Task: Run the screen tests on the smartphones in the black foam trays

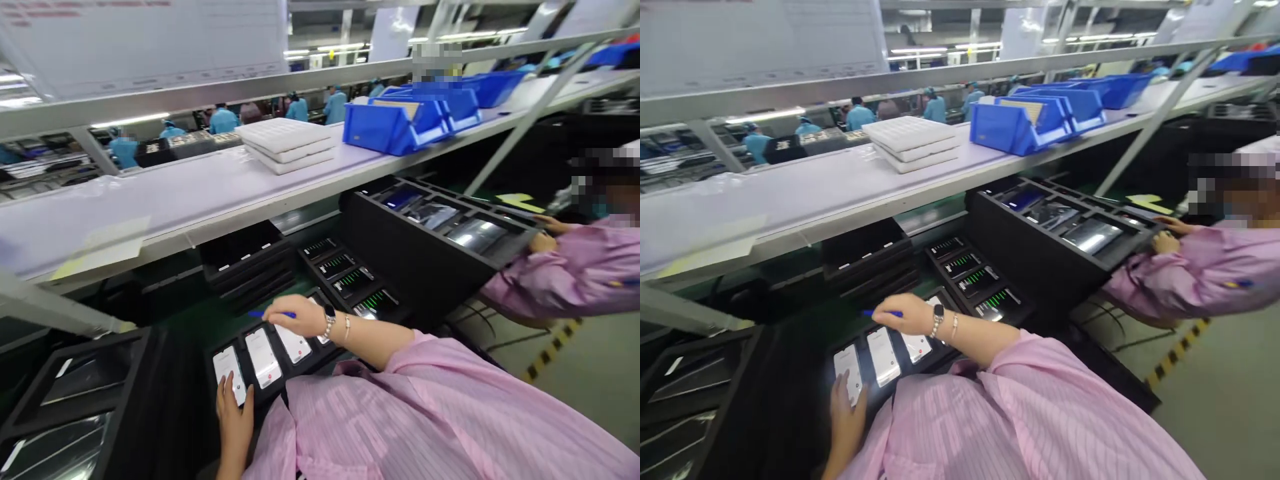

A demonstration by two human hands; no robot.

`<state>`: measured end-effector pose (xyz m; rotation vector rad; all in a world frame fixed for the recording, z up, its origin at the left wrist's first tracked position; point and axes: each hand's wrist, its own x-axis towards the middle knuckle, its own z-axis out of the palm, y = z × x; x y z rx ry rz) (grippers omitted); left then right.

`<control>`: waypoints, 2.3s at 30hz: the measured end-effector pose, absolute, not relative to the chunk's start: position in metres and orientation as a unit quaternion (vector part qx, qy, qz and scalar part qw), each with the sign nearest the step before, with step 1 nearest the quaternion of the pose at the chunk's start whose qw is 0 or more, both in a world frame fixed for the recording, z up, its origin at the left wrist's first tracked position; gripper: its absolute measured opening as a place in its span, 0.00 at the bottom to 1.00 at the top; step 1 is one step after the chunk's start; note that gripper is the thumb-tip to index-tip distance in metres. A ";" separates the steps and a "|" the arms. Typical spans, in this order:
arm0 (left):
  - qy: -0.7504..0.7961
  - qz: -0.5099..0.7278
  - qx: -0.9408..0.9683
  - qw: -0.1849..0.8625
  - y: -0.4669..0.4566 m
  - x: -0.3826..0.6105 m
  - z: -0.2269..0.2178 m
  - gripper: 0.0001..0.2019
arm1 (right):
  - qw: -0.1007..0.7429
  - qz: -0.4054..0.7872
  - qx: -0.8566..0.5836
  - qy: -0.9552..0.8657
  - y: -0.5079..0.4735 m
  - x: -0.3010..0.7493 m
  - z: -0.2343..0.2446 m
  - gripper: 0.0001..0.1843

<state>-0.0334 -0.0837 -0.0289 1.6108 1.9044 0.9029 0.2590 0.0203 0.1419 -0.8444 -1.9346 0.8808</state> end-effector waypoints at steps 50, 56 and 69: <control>0.785 0.305 0.470 0.264 -0.096 -0.032 -0.067 0.14 | 0.313 0.374 -0.769 -0.413 -0.090 0.385 -0.035 0.14; 0.786 0.305 0.473 0.256 -0.099 -0.035 -0.073 0.15 | 0.279 0.368 -0.779 -0.424 -0.086 0.395 -0.043 0.13; 0.789 0.311 0.469 0.246 -0.102 -0.032 -0.081 0.14 | 0.258 0.363 -0.778 -0.443 -0.084 0.406 -0.045 0.13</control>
